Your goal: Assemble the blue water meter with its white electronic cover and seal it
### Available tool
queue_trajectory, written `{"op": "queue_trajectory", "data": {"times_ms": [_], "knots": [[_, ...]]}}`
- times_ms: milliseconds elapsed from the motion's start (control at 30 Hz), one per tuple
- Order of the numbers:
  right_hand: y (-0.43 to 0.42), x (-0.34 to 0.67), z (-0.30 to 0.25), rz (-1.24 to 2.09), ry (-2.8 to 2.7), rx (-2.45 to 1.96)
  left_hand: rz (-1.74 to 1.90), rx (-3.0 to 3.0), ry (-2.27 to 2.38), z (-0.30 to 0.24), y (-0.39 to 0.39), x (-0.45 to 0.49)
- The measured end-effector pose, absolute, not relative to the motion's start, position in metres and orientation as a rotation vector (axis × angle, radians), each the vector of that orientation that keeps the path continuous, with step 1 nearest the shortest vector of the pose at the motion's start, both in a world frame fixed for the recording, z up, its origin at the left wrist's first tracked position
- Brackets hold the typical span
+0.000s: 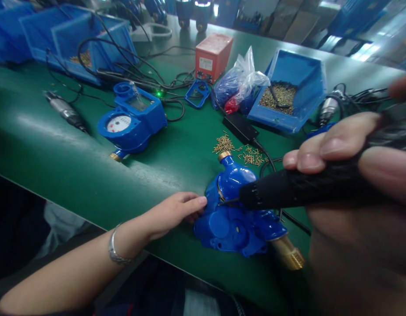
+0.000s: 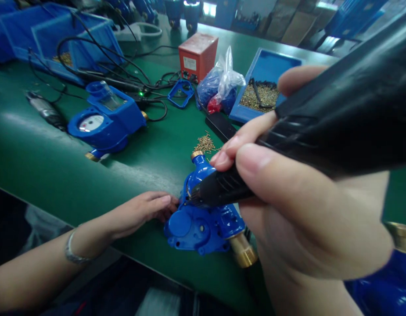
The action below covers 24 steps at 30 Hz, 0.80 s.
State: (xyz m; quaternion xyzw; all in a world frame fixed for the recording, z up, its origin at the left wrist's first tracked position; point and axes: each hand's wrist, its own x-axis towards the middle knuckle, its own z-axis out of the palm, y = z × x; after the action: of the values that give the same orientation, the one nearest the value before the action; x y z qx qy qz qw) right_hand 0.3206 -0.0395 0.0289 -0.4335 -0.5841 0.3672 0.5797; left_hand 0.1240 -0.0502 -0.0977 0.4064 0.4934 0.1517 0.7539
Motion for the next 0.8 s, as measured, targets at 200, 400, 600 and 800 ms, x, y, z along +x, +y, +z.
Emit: {"op": "queue_trajectory", "data": {"times_ms": [200, 400, 600, 800], "knots": [[-0.035, 0.306, 0.007, 1.020, -1.295, -0.849, 0.273, 0.732, 0.787, -0.088, -0.047, 0.135], [-0.030, 0.314, -0.007, 1.301, -1.323, -0.818, 0.369, 0.551, 0.851, -0.091, -0.052, 0.147], [-0.030, 0.315, -0.012, 1.363, -1.296, -0.821, 0.420, 0.496, 0.872, -0.087, -0.055, 0.149], [-0.027, 0.316, -0.016, 1.337, -1.356, -0.826, 0.434, 0.468, 0.841, -0.089, -0.056, 0.149]]}}
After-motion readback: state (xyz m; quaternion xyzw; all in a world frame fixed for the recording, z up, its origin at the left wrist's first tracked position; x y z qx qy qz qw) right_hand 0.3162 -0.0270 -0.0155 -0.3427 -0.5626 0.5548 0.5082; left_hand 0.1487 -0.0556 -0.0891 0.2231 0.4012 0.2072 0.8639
